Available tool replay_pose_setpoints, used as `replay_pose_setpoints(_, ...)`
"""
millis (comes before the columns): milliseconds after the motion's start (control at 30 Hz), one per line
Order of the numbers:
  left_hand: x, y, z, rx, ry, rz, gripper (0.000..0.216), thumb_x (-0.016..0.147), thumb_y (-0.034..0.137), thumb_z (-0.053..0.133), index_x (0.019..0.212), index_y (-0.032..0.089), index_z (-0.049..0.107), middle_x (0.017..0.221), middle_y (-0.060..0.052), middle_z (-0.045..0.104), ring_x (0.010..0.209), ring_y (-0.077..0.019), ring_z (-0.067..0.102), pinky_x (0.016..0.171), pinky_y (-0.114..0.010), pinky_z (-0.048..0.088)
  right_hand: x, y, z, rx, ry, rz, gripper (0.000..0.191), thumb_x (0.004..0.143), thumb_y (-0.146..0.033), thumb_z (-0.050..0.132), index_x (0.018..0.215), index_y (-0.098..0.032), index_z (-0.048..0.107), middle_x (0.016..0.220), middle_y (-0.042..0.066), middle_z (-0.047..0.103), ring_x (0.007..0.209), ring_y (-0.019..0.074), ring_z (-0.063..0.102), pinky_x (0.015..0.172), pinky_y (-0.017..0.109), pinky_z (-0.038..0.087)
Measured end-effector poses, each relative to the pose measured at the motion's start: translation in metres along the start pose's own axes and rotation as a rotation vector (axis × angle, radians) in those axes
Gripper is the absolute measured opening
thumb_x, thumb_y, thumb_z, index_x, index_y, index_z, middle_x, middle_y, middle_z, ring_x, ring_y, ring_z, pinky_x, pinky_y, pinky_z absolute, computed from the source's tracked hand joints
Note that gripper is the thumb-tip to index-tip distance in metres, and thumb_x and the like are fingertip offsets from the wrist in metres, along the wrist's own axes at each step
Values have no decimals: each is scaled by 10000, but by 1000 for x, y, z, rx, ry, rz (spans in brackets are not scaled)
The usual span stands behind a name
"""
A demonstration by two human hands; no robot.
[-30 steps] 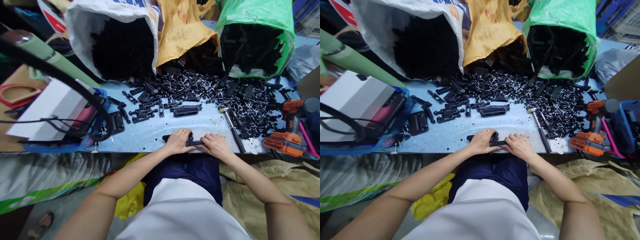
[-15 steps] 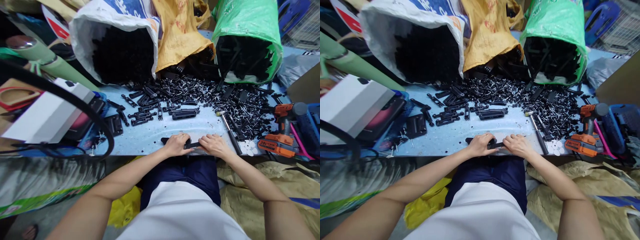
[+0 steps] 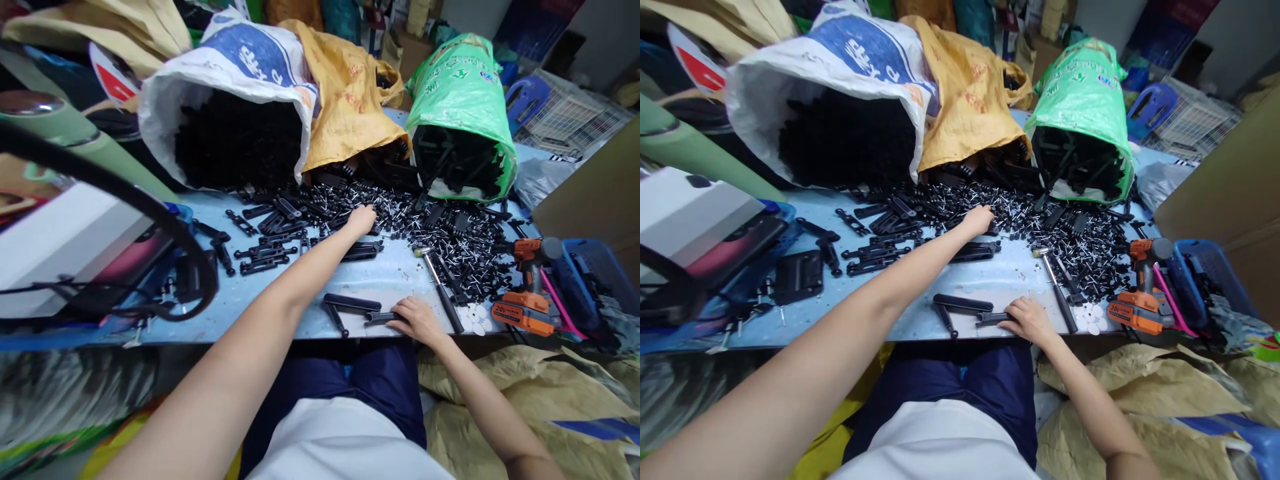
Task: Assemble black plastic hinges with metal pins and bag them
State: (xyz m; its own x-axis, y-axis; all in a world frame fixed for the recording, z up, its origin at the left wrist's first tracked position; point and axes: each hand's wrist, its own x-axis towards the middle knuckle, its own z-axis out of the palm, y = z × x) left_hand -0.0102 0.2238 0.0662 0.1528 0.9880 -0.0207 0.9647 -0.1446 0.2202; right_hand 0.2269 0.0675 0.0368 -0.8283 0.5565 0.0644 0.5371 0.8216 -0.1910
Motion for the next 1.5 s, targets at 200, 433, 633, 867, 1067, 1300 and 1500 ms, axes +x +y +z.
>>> replay_pose_setpoints(200,2,-8,8,10,-17,125,276,801,37,396,873,85,657,998,-167,605,1036,-242,522,858,-338,404,61,37,-28,-89,49,172,277,920,-314,378,1015,-161,589,973,106,605,924,197,524,794,301,415)
replay_pose_setpoints(433,-20,-20,2,-3,80,-48,288,878,128,329,979,97,597,1038,-148,602,957,-215,573,797,-299,425,158,72,-34,-332,-103,503,278,846,-94,351,1021,-92,566,1014,177,593,950,250,500,761,334,376)
replay_pose_setpoints(633,-112,-38,-8,-204,191,-148,261,919,242,302,1028,169,528,996,-83,647,945,-200,602,785,-281,431,124,67,-29,-116,29,533,254,810,-150,422,1006,-110,578,1006,146,583,814,209,549,710,319,424)
replay_pose_setpoints(867,-218,-33,13,-132,-79,-369,226,914,294,279,989,183,461,801,-59,673,765,-228,657,633,-290,449,59,10,-31,500,57,286,215,844,-343,503,875,-174,632,788,41,606,708,140,583,618,247,463)
replay_pose_setpoints(1067,-213,-15,2,-112,-208,-211,183,881,250,329,980,180,465,833,-66,685,783,-225,660,659,-297,461,54,-24,-39,349,-82,264,110,821,-218,548,808,-162,641,769,38,605,661,118,565,625,226,436)
replay_pose_setpoints(1300,-199,-1,-10,141,-332,-22,316,810,87,342,1111,83,439,798,-148,686,783,-257,666,642,-321,480,61,-33,-47,174,-195,159,103,831,-170,538,838,-169,641,801,45,606,697,129,583,647,220,411)
replay_pose_setpoints(1500,-186,11,-9,166,-351,70,270,869,174,353,1092,79,472,739,-152,671,764,-267,664,624,-321,482,66,-39,-51,56,-248,228,112,848,-171,521,873,-164,630,868,65,624,741,140,594,652,220,394)
